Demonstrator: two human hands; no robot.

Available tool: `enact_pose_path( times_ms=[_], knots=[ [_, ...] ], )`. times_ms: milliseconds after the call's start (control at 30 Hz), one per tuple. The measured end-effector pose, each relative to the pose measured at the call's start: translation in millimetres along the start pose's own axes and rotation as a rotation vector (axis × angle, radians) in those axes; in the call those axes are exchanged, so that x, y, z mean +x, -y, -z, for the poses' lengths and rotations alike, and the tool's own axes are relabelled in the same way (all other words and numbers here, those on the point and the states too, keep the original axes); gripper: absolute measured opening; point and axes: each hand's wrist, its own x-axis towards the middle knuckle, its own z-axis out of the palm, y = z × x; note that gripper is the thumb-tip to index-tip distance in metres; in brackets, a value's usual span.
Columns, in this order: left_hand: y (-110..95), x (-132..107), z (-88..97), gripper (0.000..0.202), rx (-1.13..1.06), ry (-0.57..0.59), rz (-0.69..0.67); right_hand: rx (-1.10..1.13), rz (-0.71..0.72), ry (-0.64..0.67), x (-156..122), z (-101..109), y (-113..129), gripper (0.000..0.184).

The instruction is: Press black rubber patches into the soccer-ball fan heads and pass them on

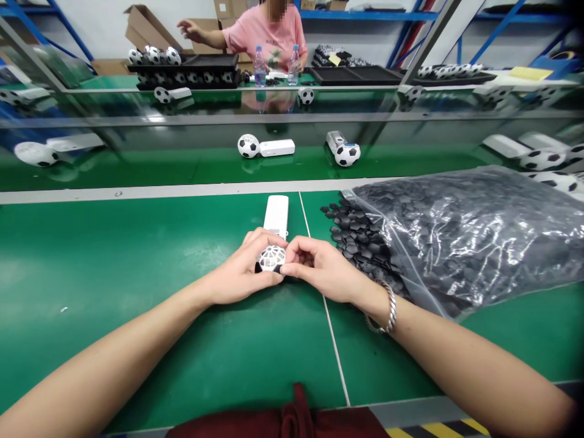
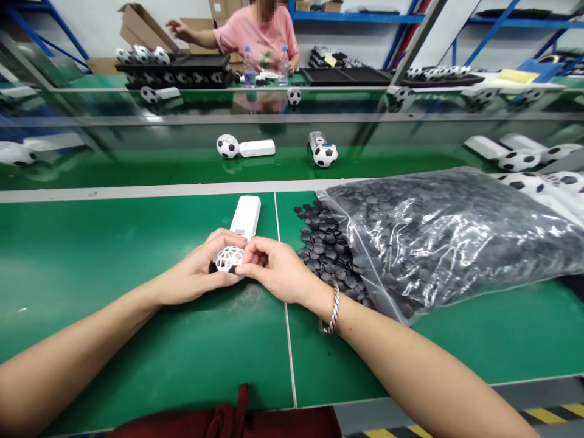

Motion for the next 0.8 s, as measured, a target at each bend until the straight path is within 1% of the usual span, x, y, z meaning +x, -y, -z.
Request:
enact_pose_path(
  times_ms=[67,167,200,267,333,400,433,500,567,633,700,800],
  knots=[
    [-1.4,0.3,-2.1,0.036,0.047,-0.038,-0.008,-0.025,0.004,-0.018,1.4,0.1,-1.0,0.013],
    [-2.5,0.9,-4.4,0.037,0.105,-0.060,-0.038,-0.122,-0.003,0.019,2.0,9.6,1.2,0.014],
    [-2.3,1.3,-4.6,0.039,0.105,-0.052,-0.044,-0.188,-0.008,0.033,1.3,15.8,3.4,0.014],
    [-1.4,2.3,-4.4,0.042,0.084,-0.039,-0.032,-0.369,-0.031,0.021,-1.3,30.6,8.6,0.013],
    [-0.2,3.3,-3.7,0.041,0.067,-0.064,0.000,-0.558,-0.081,-0.013,-4.9,44.3,13.1,0.012],
    [0.6,4.2,-2.2,0.036,0.069,-0.094,0.031,-0.682,-0.137,0.009,-8.0,52.5,14.4,0.011],
    [0.9,4.5,-1.2,0.035,0.068,-0.094,0.041,-0.718,-0.154,0.035,-9.1,54.0,13.8,0.010],
    [1.3,4.8,1.3,0.038,0.051,-0.055,0.054,-0.771,-0.153,0.078,-10.6,53.1,10.9,0.006],
    [1.3,4.9,3.5,0.043,0.035,-0.033,0.058,-0.831,-0.134,0.078,-11.2,49.9,7.7,0.006],
    [1.1,5.0,4.8,0.044,0.049,-0.061,0.077,-0.884,-0.118,0.065,-11.6,47.5,5.6,0.004],
    [1.0,5.0,5.8,0.044,0.072,-0.077,0.107,-0.900,-0.111,0.057,-11.8,47.1,5.0,0.002],
    [2.4,4.5,9.1,0.045,0.062,-0.015,0.110,-0.874,-0.110,0.081,-12.2,48.6,6.9,0.006]
  ],
)
